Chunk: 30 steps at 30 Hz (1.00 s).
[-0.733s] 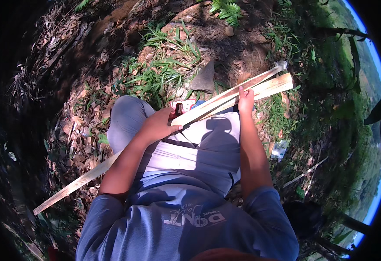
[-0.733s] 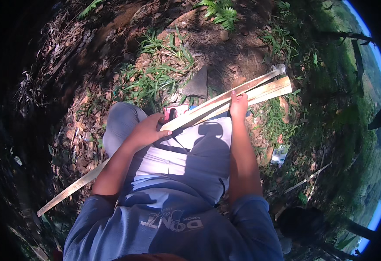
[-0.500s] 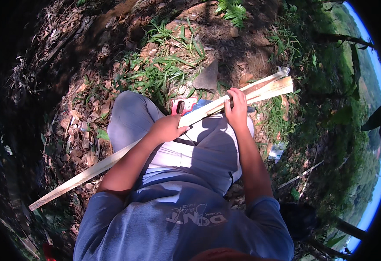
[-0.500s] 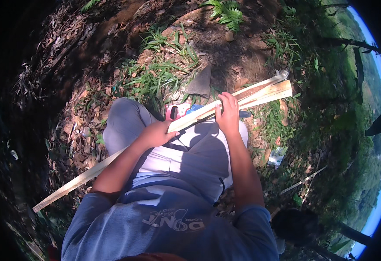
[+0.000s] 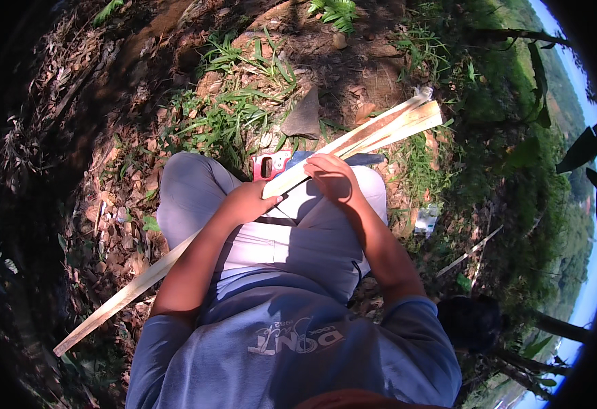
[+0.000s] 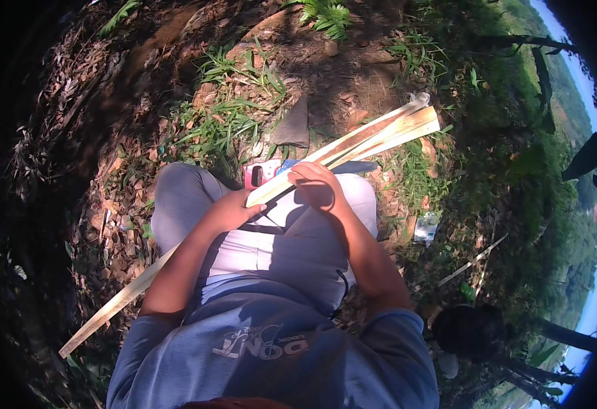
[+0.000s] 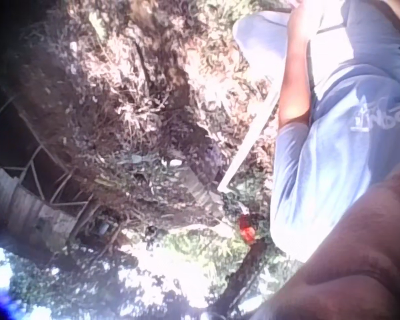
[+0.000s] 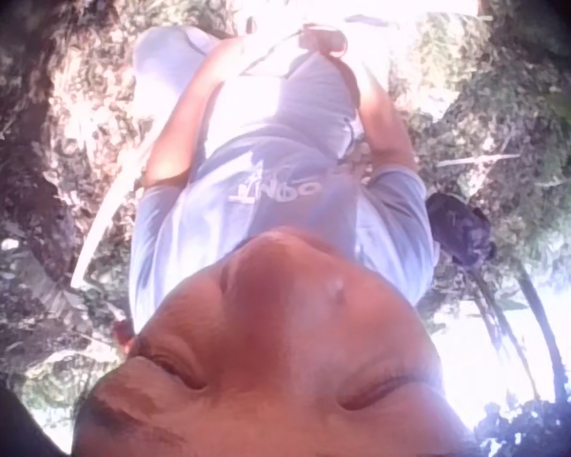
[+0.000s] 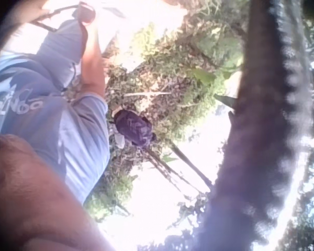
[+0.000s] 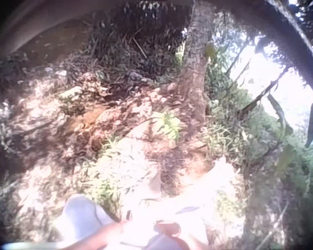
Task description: The person sits on the ground and uses a red hand saw to cut thin wooden strips. They hold the wood with one hand and saw with the other, occasionally adjusting the wood's position to continue cutting.
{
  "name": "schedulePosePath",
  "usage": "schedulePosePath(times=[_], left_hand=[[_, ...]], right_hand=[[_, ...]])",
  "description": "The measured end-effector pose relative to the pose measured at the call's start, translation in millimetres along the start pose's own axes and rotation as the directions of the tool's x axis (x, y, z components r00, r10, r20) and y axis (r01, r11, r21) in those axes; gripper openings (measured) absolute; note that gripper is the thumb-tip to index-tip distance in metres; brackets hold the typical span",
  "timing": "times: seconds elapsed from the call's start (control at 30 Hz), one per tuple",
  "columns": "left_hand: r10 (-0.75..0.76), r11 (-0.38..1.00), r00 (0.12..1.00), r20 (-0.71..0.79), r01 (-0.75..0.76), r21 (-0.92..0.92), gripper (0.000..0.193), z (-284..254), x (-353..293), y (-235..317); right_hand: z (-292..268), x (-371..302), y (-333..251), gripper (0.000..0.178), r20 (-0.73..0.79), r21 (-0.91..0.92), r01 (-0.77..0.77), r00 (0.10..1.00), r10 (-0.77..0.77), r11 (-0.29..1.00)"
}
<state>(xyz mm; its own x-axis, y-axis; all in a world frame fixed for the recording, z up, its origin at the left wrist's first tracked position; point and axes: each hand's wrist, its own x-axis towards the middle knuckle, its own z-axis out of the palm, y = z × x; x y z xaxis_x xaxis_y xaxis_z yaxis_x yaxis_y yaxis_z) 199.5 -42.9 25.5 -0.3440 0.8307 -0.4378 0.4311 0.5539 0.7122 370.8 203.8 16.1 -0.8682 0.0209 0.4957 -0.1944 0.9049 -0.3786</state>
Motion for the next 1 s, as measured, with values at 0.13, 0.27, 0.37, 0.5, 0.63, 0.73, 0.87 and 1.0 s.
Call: schedulePosePath(times=[0.13,0.27,0.37,0.5,0.63,0.73,0.87,1.0], left_hand=[[-0.024,1.000,1.000,0.004,0.024,0.012,0.053,0.7,3.6,-5.3],[-0.011,1.000,1.000,-0.006,0.011,-0.026,0.053,1.6,2.5,-5.6],[-0.003,1.000,1.000,-0.009,0.003,-0.024,0.053,0.9,1.3,-4.2],[-0.004,0.995,1.000,0.000,0.004,-0.100,0.054,-1.3,-0.3,-3.7],[-0.097,0.960,0.992,0.081,0.115,-0.253,0.052,-10.5,-3.6,4.4],[-0.117,0.921,0.984,0.138,0.159,-0.355,0.048,-13.4,-5.1,10.3],[-0.113,0.896,0.980,0.165,0.172,-0.408,0.046,-16.9,-9.5,13.0],[-0.149,0.892,0.975,0.167,0.206,-0.403,0.039,-20.2,-15.0,17.7]], right_hand=[[4.2,4.7,3.0,0.018,0.015,-0.066,0.056,0.998,-0.055,0.996],[7.6,3.7,-0.8,0.017,-0.018,-0.112,0.042,0.999,-0.044,0.993],[6.0,5.6,-5.7,0.019,-0.053,-0.133,0.055,0.997,-0.062,0.990],[8.1,6.3,-12.4,0.021,-0.058,-0.139,0.026,0.998,-0.034,0.990],[8.4,7.3,-11.1,0.020,-0.058,-0.142,0.029,0.998,-0.037,0.989],[10.6,4.8,-5.1,0.020,-0.056,-0.075,-0.032,0.998,0.028,0.997],[-2.1,9.1,5.2,0.020,-0.266,-0.139,-0.146,0.958,0.105,0.979],[-35.3,-23.7,62.3,0.016,-0.495,0.006,-0.635,0.669,0.554,0.773]])
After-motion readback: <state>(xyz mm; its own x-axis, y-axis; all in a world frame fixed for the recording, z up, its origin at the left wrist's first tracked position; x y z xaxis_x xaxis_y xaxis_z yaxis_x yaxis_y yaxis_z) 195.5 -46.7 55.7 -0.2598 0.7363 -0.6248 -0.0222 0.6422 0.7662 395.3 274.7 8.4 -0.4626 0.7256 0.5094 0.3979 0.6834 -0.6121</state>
